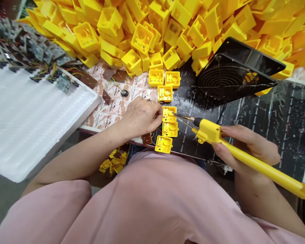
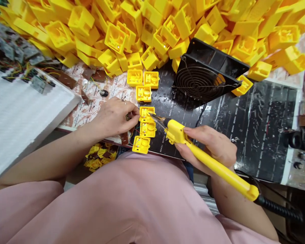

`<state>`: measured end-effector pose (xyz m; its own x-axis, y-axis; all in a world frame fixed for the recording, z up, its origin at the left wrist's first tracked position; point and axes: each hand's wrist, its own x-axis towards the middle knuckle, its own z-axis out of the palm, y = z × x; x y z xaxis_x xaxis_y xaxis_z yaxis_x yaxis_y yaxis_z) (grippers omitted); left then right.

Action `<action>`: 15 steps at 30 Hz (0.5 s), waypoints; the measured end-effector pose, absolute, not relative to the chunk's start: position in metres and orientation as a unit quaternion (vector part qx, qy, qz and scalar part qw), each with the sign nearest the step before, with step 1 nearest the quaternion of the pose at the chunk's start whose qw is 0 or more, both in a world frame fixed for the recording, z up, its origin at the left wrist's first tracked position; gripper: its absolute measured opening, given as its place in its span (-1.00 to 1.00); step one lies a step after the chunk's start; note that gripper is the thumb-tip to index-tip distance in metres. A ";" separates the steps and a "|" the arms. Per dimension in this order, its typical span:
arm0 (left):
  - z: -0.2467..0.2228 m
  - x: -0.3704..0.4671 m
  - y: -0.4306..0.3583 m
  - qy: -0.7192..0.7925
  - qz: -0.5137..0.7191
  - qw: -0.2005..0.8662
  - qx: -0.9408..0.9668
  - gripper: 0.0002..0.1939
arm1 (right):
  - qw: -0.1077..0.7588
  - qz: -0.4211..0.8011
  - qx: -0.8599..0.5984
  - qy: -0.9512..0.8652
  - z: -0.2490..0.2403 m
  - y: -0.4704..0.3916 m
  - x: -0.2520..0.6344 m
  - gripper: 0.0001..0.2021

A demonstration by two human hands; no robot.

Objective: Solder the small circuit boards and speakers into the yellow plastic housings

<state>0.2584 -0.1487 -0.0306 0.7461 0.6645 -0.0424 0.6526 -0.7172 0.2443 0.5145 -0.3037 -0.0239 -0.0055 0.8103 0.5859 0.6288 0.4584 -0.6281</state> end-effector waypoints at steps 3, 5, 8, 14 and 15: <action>-0.030 0.261 -0.152 0.359 0.022 0.100 0.928 -0.70 | 0.469 0.095 -0.456 -0.751 -0.017 -0.293 0.514 -0.61; -0.030 0.263 -0.153 0.360 0.023 0.088 0.928 -0.72 | 0.451 0.086 -0.439 -0.773 -0.014 -0.287 0.513 -0.73; -0.030 0.265 -0.154 0.358 0.018 0.078 0.930 -0.73 | 0.425 0.068 -0.439 -0.789 -0.011 -0.283 0.511 -0.78; -0.029 0.268 -0.154 0.364 0.010 0.082 0.928 -0.73 | 0.403 0.059 -0.409 -0.817 -0.006 -0.275 0.506 -0.80; -0.029 0.268 -0.154 0.365 0.012 0.083 0.927 -0.73 | 0.404 0.061 -0.402 -0.820 -0.005 -0.274 0.506 -0.81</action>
<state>0.2684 -0.1543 -0.0293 0.7339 0.6781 -0.0383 0.6741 -0.7204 0.1632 0.5061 -0.2741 -0.0048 -0.3507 0.7082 0.6127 0.6097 0.6693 -0.4246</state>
